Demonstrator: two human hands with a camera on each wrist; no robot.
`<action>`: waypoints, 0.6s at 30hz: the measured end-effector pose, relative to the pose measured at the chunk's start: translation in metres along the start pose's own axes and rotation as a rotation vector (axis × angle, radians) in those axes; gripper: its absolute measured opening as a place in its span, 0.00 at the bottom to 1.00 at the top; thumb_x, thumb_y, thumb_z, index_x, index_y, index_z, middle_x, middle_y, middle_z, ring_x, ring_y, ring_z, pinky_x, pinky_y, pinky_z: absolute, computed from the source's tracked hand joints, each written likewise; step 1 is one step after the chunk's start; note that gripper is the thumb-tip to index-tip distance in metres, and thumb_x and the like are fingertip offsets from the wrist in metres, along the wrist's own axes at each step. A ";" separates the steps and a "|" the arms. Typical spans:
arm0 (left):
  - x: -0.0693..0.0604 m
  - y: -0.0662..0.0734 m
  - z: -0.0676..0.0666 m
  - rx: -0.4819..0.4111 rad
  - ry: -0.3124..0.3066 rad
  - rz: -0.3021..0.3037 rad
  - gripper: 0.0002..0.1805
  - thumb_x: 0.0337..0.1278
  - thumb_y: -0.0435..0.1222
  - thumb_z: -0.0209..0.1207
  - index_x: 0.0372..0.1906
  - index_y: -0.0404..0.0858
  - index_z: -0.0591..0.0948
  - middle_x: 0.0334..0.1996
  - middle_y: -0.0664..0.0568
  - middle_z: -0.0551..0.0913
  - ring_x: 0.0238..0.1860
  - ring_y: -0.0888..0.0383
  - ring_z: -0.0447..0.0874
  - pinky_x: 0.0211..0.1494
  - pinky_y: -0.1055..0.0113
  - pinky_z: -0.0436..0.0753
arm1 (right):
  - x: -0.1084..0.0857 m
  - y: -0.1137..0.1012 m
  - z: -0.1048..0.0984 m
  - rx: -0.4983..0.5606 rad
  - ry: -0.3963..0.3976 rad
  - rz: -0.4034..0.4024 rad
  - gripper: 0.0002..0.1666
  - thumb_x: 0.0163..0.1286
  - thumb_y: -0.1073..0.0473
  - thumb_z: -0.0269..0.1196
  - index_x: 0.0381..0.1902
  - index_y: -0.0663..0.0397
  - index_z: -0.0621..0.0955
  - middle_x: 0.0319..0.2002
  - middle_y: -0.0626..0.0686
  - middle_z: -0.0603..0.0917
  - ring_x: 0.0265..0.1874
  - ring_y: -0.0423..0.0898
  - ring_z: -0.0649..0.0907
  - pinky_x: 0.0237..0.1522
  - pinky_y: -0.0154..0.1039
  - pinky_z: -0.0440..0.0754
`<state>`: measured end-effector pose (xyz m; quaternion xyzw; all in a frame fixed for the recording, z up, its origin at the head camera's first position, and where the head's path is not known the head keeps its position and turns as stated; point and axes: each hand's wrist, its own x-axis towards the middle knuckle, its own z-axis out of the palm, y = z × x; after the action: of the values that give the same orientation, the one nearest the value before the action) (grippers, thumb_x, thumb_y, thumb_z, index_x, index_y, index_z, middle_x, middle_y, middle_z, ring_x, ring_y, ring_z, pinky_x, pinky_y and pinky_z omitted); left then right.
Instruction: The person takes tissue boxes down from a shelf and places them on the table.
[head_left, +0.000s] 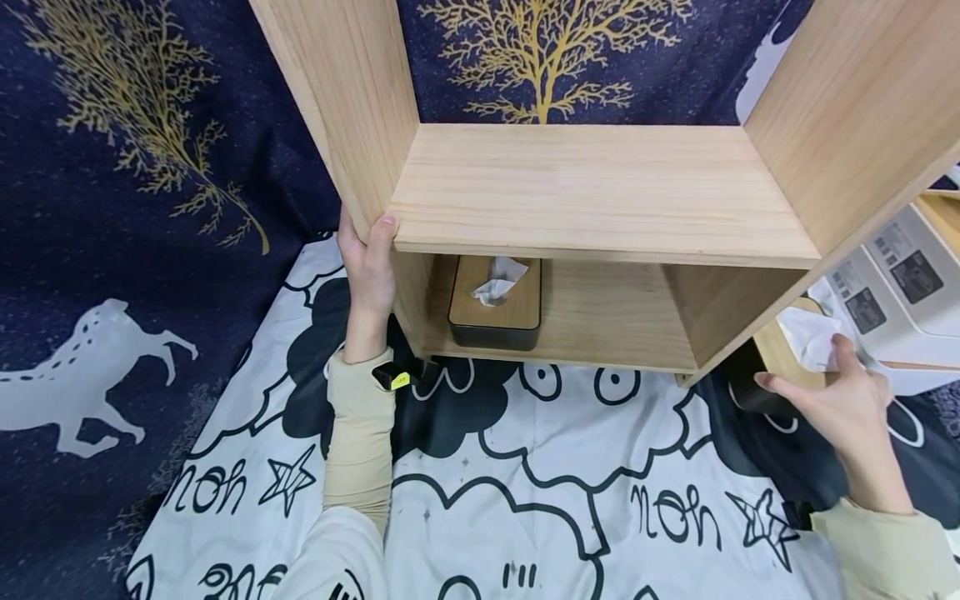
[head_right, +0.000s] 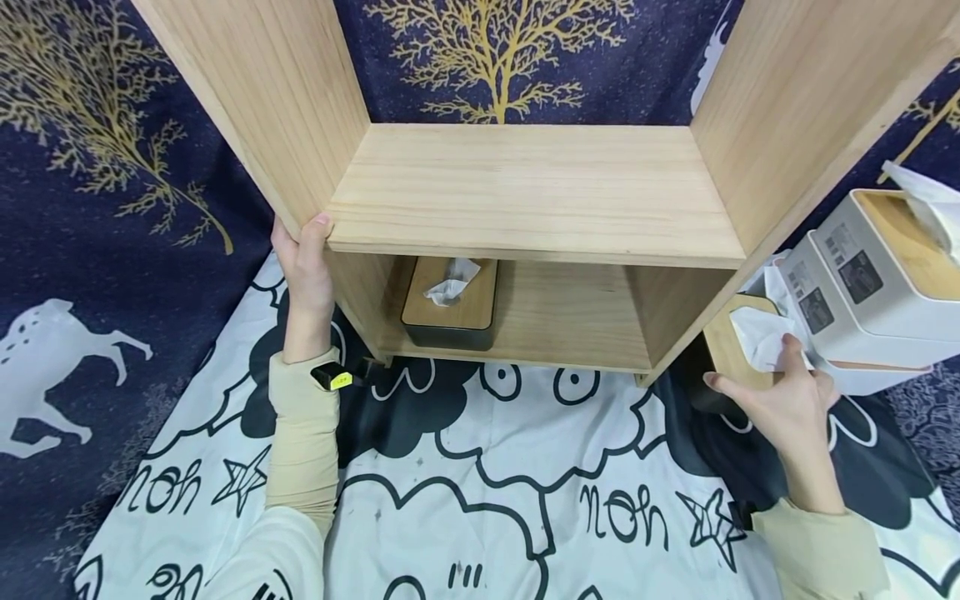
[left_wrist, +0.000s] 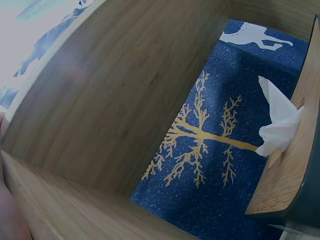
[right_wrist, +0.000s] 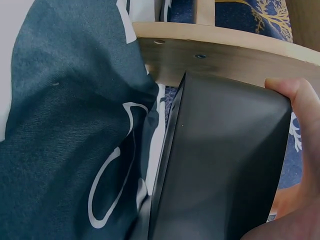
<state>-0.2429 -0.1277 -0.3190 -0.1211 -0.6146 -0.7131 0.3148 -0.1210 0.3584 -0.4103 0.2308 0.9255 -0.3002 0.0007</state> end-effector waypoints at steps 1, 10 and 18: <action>0.000 0.000 0.000 -0.004 0.003 0.000 0.34 0.48 0.34 0.51 0.65 0.27 0.66 0.48 0.47 0.73 0.51 0.57 0.71 0.61 0.66 0.68 | 0.001 0.000 0.000 0.004 -0.003 -0.002 0.67 0.56 0.36 0.65 0.76 0.60 0.39 0.57 0.83 0.59 0.62 0.75 0.49 0.50 0.69 0.58; 0.001 0.000 -0.001 0.026 -0.014 0.004 0.36 0.49 0.35 0.51 0.67 0.28 0.65 0.52 0.45 0.71 0.54 0.55 0.69 0.62 0.65 0.66 | 0.010 0.000 0.004 0.017 -0.011 -0.021 0.67 0.56 0.36 0.65 0.76 0.63 0.41 0.54 0.78 0.64 0.58 0.73 0.51 0.45 0.64 0.61; 0.000 0.000 -0.001 0.015 -0.010 0.001 0.35 0.49 0.35 0.51 0.67 0.28 0.65 0.51 0.45 0.72 0.53 0.56 0.70 0.62 0.66 0.67 | 0.016 0.001 0.008 0.024 0.006 -0.052 0.66 0.56 0.37 0.65 0.75 0.67 0.45 0.51 0.76 0.66 0.59 0.74 0.52 0.46 0.64 0.60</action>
<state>-0.2429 -0.1289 -0.3196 -0.1224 -0.6213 -0.7077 0.3132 -0.1361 0.3621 -0.4198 0.2076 0.9275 -0.3105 -0.0128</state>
